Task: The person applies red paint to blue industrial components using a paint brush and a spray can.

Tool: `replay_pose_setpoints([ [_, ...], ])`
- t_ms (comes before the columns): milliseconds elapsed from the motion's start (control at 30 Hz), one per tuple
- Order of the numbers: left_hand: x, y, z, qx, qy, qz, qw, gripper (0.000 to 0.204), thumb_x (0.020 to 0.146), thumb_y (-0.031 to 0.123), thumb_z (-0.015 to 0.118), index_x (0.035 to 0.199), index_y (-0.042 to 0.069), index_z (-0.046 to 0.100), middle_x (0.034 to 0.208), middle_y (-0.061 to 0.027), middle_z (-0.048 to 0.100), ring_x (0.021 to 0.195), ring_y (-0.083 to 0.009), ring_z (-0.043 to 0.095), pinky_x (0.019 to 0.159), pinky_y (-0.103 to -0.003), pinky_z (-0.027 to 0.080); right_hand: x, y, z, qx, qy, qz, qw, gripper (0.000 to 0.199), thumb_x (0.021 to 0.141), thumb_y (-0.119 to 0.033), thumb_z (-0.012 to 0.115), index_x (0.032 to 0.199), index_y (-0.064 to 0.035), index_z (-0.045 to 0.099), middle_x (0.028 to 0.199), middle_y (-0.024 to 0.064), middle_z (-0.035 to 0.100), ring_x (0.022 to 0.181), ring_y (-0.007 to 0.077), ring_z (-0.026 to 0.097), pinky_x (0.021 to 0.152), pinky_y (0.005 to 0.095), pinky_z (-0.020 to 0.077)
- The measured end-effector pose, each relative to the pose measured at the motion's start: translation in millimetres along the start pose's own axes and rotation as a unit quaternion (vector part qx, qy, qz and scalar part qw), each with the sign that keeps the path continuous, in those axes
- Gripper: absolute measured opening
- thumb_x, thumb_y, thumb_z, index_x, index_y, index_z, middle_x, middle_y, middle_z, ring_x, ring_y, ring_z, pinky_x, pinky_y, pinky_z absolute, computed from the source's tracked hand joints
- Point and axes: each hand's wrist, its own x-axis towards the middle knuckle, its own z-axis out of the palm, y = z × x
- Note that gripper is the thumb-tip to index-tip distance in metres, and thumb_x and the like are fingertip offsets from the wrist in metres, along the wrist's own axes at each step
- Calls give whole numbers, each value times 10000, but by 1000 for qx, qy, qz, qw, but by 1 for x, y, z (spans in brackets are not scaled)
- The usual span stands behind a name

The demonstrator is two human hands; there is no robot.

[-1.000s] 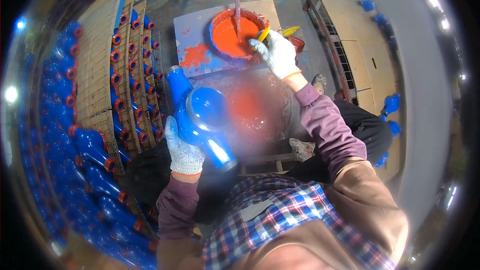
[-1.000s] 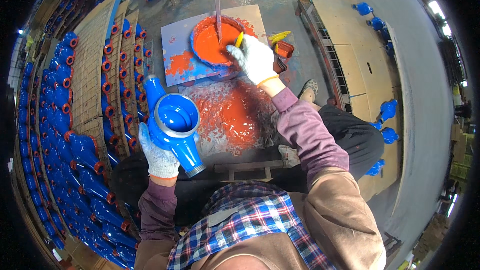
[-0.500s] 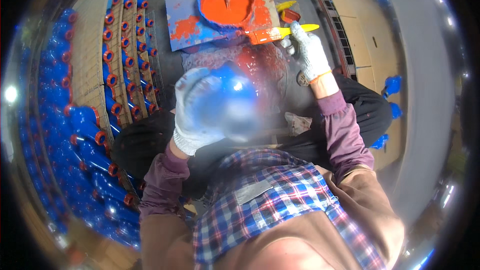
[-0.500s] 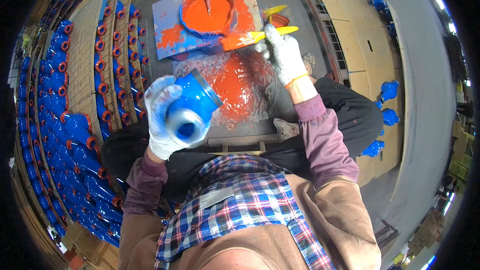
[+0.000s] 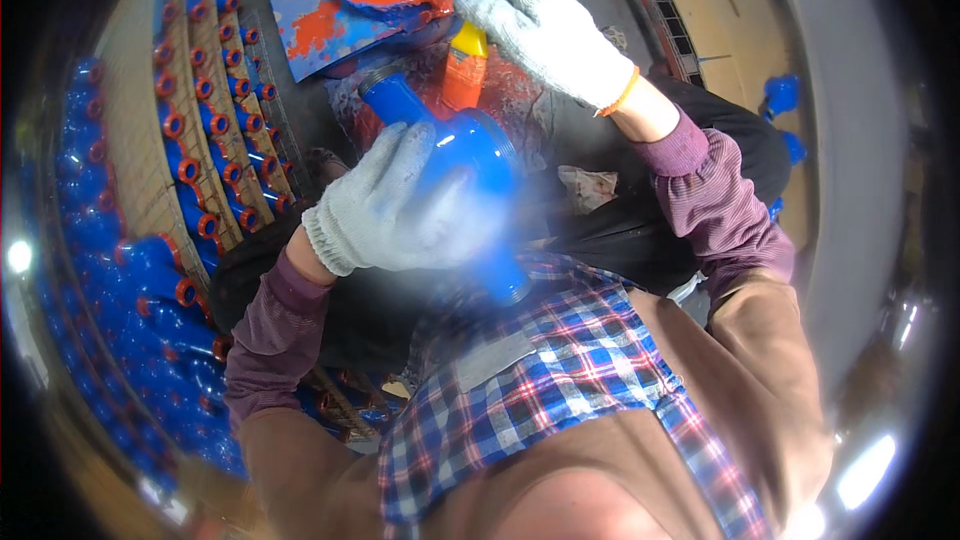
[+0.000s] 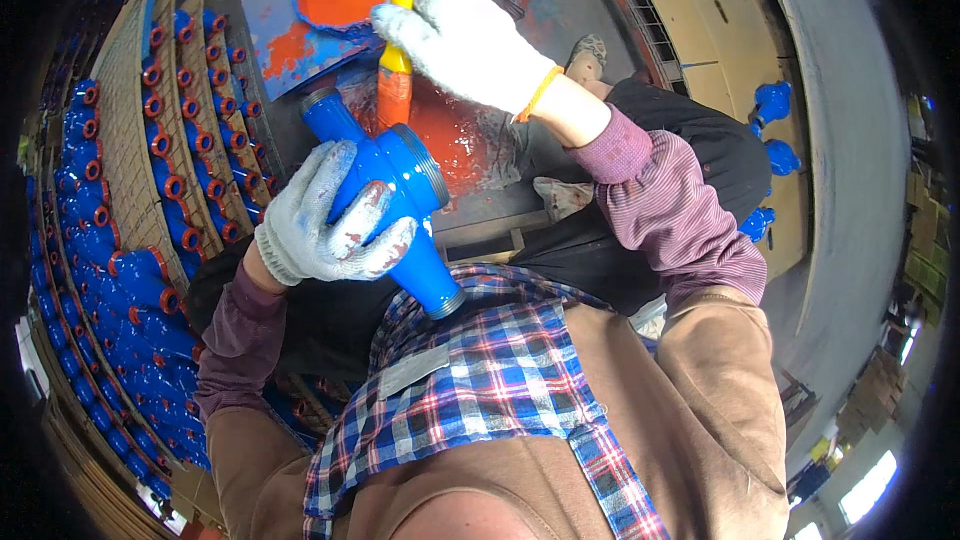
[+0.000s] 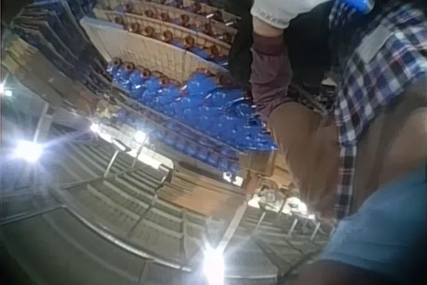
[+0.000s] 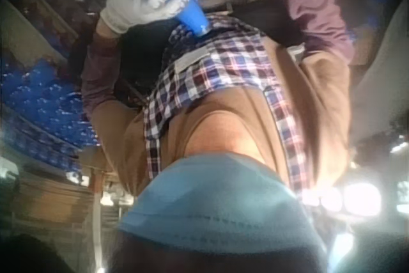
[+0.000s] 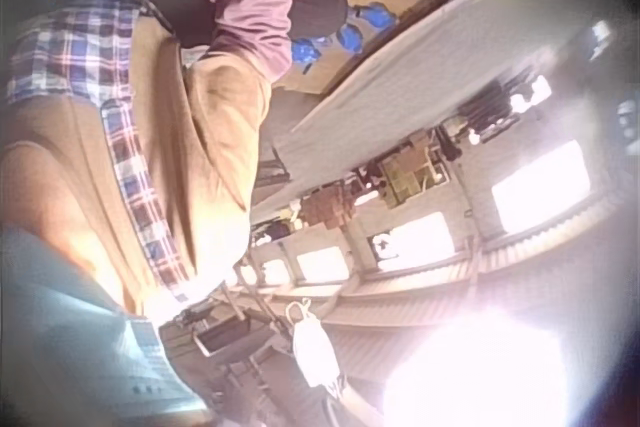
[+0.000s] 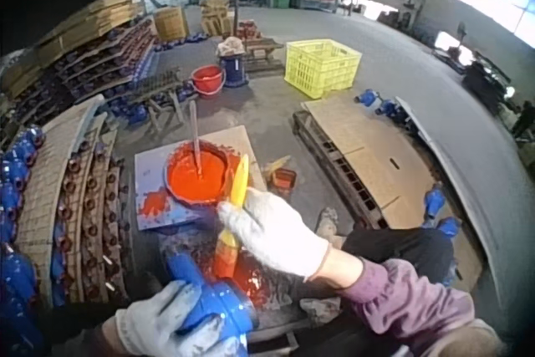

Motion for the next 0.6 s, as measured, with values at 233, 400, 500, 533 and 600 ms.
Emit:
replay_pose_setpoints([
  [233,-3,-11,1,-15,34,-96,995,489,792,201,801,1255,290,670,1304,-134,567,1094,-454,612,829,-538,611,-11,-23,-13,-224,128,-263,930,235,943,-165,691,1151,-55,704,1029,133,696,800,284,684,672,373,550],
  [400,0,-14,-4,-137,106,-263,949,742,620,212,907,1290,123,600,1235,-167,577,1054,-396,622,874,-487,558,-27,-40,-12,-102,131,-219,962,216,945,-126,702,1148,-53,702,1018,110,720,841,284,711,721,338,563],
  [500,6,-6,-1,-132,143,-382,904,812,581,228,957,1264,42,561,1193,-166,566,1049,-362,631,893,-465,547,-35,-47,-4,69,129,-183,972,282,905,-100,756,1181,-65,707,1048,93,735,885,280,719,738,331,568],
  [533,8,-4,1,-150,157,-434,874,817,595,225,948,1281,37,548,1196,-161,576,1036,-333,640,887,-454,552,-38,-47,-6,12,123,-222,967,246,886,-63,730,1128,-28,701,1000,126,718,845,317,696,735,365,560],
  [600,9,-3,2,-261,182,-547,774,806,646,216,922,1321,30,522,1205,-152,596,1027,-289,657,882,-433,562,-44,-49,-7,19,107,-210,972,237,862,-93,754,1091,-43,716,986,134,712,846,338,689,738,390,559],
])
